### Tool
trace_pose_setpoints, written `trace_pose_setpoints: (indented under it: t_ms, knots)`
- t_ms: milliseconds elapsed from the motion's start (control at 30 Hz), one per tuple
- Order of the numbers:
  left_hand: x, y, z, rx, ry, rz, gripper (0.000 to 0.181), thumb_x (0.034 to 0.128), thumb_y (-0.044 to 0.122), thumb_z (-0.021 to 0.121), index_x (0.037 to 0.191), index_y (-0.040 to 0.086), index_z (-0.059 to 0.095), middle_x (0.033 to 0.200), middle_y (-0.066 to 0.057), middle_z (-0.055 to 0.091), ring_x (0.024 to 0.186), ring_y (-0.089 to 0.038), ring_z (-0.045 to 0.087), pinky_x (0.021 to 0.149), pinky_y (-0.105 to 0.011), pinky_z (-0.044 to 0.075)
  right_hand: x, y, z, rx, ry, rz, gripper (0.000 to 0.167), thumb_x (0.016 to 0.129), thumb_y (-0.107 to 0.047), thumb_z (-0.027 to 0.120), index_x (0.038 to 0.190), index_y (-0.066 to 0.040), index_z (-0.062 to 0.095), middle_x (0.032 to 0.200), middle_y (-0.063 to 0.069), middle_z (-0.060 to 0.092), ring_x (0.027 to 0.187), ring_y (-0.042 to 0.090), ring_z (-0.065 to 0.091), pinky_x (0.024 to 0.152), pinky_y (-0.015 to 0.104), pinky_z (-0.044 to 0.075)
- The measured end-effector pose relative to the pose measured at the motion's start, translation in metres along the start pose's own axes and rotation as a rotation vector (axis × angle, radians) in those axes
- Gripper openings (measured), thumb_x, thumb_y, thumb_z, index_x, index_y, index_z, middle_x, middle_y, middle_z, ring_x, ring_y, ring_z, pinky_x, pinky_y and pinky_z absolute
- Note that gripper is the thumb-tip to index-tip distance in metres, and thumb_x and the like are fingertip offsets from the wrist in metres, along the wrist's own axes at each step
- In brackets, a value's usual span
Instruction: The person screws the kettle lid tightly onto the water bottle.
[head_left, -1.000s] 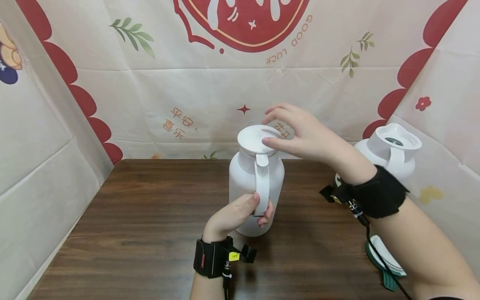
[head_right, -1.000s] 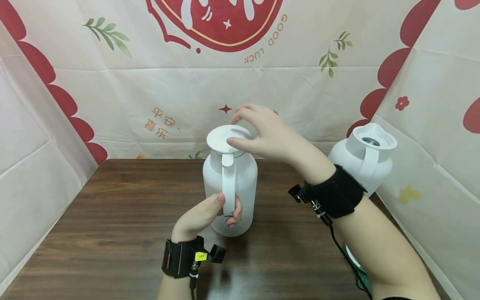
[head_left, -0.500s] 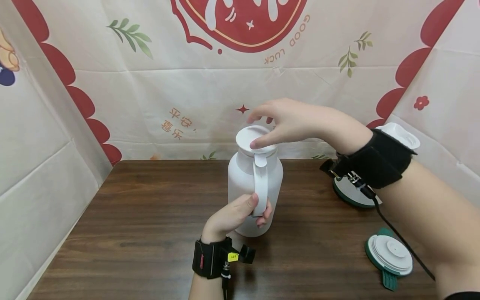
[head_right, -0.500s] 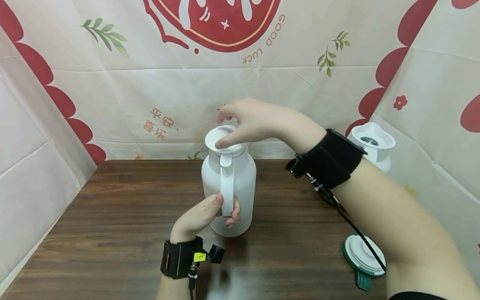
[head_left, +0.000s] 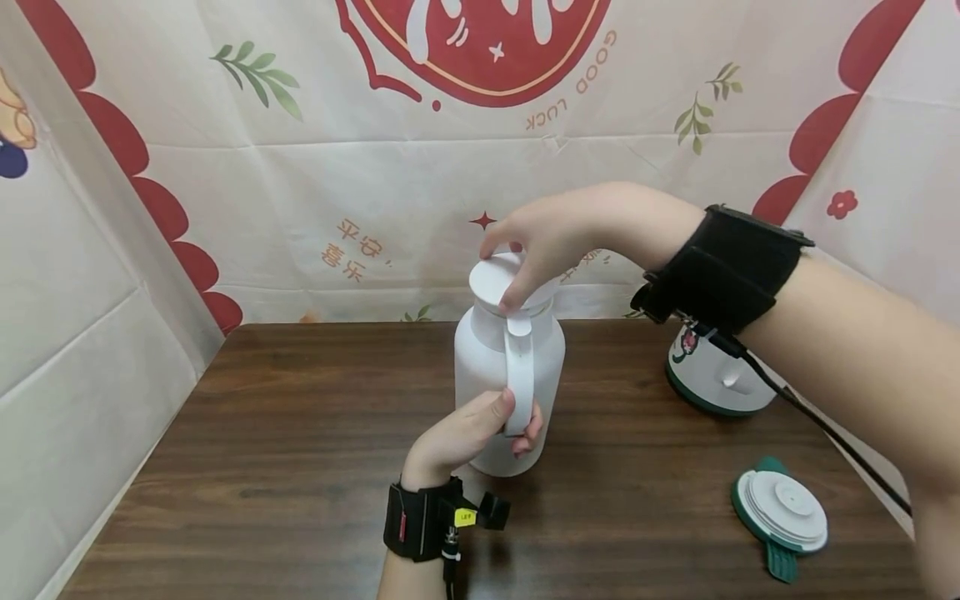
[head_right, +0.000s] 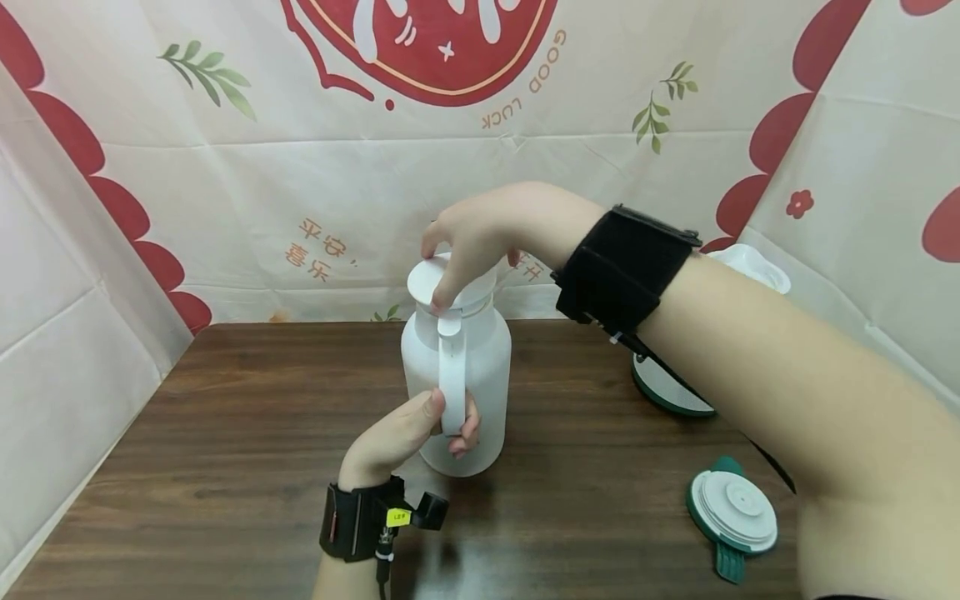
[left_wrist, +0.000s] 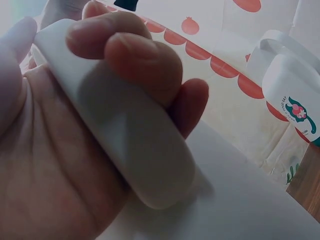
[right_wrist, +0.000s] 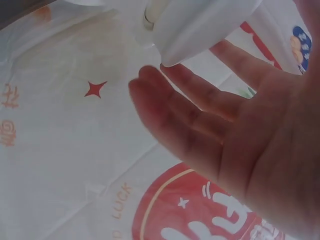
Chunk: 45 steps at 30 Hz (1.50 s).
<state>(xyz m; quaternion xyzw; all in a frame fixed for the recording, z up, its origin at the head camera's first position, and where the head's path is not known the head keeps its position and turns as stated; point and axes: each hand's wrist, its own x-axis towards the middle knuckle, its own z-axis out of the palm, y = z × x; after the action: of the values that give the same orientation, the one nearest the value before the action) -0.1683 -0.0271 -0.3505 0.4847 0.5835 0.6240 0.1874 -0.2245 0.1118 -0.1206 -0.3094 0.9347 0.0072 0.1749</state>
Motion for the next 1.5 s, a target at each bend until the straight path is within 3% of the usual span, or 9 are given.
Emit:
trace_pose_setpoints:
  t_ms: [167, 267, 700, 933, 1167, 1300, 1500]
  knots:
    - [-0.0005, -0.0011, 0.0002, 0.007, -0.003, 0.008, 0.075, 0.0919, 0.068, 0.022, 0.084, -0.002, 0.050, 0.068, -0.017, 0.044, 0.066, -0.019, 0.047, 0.069, -0.030, 0.041, 0.0028, -0.0075, -0.0038, -0.032, -0.045, 0.041, 0.066, 0.078, -0.039, 0.076, 0.134, -0.018, 0.050, 0.118, 0.013, 0.053, 0.097, 0.026, 0.054, 0.070, 0.034, 0.050]
    - [-0.0008, -0.0018, 0.0003, 0.008, -0.002, 0.011, 0.075, 0.0921, 0.068, 0.022, 0.083, -0.001, 0.050, 0.068, -0.016, 0.044, 0.066, -0.018, 0.047, 0.069, -0.029, 0.041, 0.0041, -0.0093, -0.0046, -0.047, -0.049, 0.044, 0.065, 0.078, -0.038, 0.075, 0.135, -0.018, 0.049, 0.117, 0.012, 0.053, 0.098, 0.025, 0.054, 0.071, 0.034, 0.050]
    - [-0.0006, -0.0032, 0.0001, -0.001, -0.009, 0.017, 0.077, 0.0922, 0.067, 0.021, 0.083, -0.003, 0.050, 0.067, -0.017, 0.043, 0.065, -0.032, 0.045, 0.068, -0.029, 0.041, 0.0007, -0.0066, -0.0030, -0.101, -0.010, -0.044, 0.056, 0.076, -0.027, 0.071, 0.128, -0.018, 0.053, 0.114, 0.010, 0.055, 0.100, 0.024, 0.051, 0.079, 0.037, 0.045]
    - [-0.0010, -0.0038, 0.0004, -0.009, -0.006, 0.008, 0.076, 0.0925, 0.067, 0.022, 0.084, -0.004, 0.051, 0.067, -0.015, 0.045, 0.066, -0.021, 0.048, 0.068, -0.029, 0.042, -0.0018, -0.0028, -0.0010, -0.062, -0.006, -0.052, 0.057, 0.076, -0.027, 0.072, 0.129, -0.018, 0.053, 0.116, 0.012, 0.054, 0.101, 0.024, 0.051, 0.079, 0.037, 0.045]
    - [-0.0014, -0.0022, 0.0002, -0.006, -0.001, 0.001, 0.076, 0.0919, 0.068, 0.023, 0.084, -0.003, 0.051, 0.068, -0.014, 0.045, 0.066, -0.025, 0.048, 0.068, -0.030, 0.042, -0.0008, -0.0018, -0.0003, -0.056, 0.021, -0.057, 0.056, 0.076, -0.030, 0.074, 0.127, -0.017, 0.055, 0.112, 0.012, 0.056, 0.097, 0.024, 0.053, 0.076, 0.036, 0.047]
    - [-0.0015, -0.0024, 0.0001, -0.008, -0.001, 0.000, 0.076, 0.0915, 0.068, 0.023, 0.084, -0.003, 0.050, 0.067, -0.014, 0.045, 0.066, -0.026, 0.048, 0.068, -0.030, 0.042, 0.0016, -0.0017, 0.0003, -0.054, 0.027, -0.049, 0.053, 0.077, -0.032, 0.074, 0.125, -0.016, 0.056, 0.110, 0.012, 0.056, 0.092, 0.024, 0.055, 0.072, 0.035, 0.048]
    - [-0.0008, -0.0021, 0.0001, -0.008, -0.001, 0.001, 0.076, 0.0918, 0.068, 0.023, 0.084, -0.002, 0.050, 0.068, -0.017, 0.044, 0.066, -0.025, 0.048, 0.068, -0.031, 0.042, 0.0044, -0.0068, -0.0001, -0.020, 0.002, 0.027, 0.051, 0.078, -0.035, 0.074, 0.122, -0.015, 0.057, 0.107, 0.011, 0.054, 0.063, 0.023, 0.059, 0.056, 0.032, 0.048]
